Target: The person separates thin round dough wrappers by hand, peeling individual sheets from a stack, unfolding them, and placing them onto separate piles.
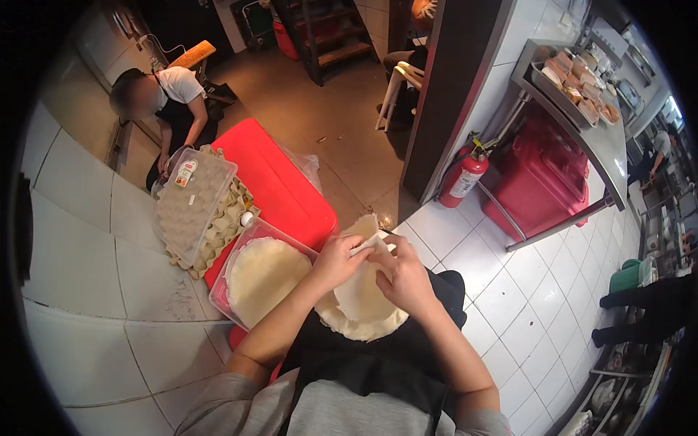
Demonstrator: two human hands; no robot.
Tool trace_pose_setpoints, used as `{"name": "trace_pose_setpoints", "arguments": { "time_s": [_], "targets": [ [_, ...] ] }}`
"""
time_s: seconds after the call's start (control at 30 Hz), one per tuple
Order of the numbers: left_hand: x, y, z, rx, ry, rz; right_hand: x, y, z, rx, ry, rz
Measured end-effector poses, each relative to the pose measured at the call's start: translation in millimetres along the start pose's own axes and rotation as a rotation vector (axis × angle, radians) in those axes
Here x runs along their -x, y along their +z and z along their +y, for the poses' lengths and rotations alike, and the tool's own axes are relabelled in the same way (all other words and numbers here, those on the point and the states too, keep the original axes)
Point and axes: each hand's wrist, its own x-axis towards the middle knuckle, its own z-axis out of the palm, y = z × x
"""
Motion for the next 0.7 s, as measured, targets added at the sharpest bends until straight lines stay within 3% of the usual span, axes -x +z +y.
{"name": "trace_pose_setpoints", "arguments": {
  "time_s": [0.13,0.23,0.37,0.47,0.6,0.63,0.67,0.7],
  "targets": [
    [1,-6,-6,0.041,0.062,0.118,-12,7,25,-0.109,-0.028,0.040],
    [8,-22,-18,0.125,-0.015,0.227,-2,8,46,-0.431,0.204,0.140],
    [25,-26,-43,0.249,-0.216,0.339,11,-2,49,-0.782,0.567,0.104],
    [36,-19,-71,0.415,-0.237,0.312,14,-6,35,-0.778,0.499,0.094],
    [30,-35,-55,0.714,-0.282,0.011,10,-7,8,-0.341,0.027,-0.003],
    [27,-31,-60,0.749,-0.261,0.016,10,-8,-1,-0.338,0.021,-0.044],
    [22,-26,-64,0.780,-0.240,0.029,12,-9,-8,-0.338,0.008,-0.090],
    [13,-38,-48,0.595,-0.185,-0.020,12,-9,-12,-0.329,-0.015,-0.101]
  ]
}}
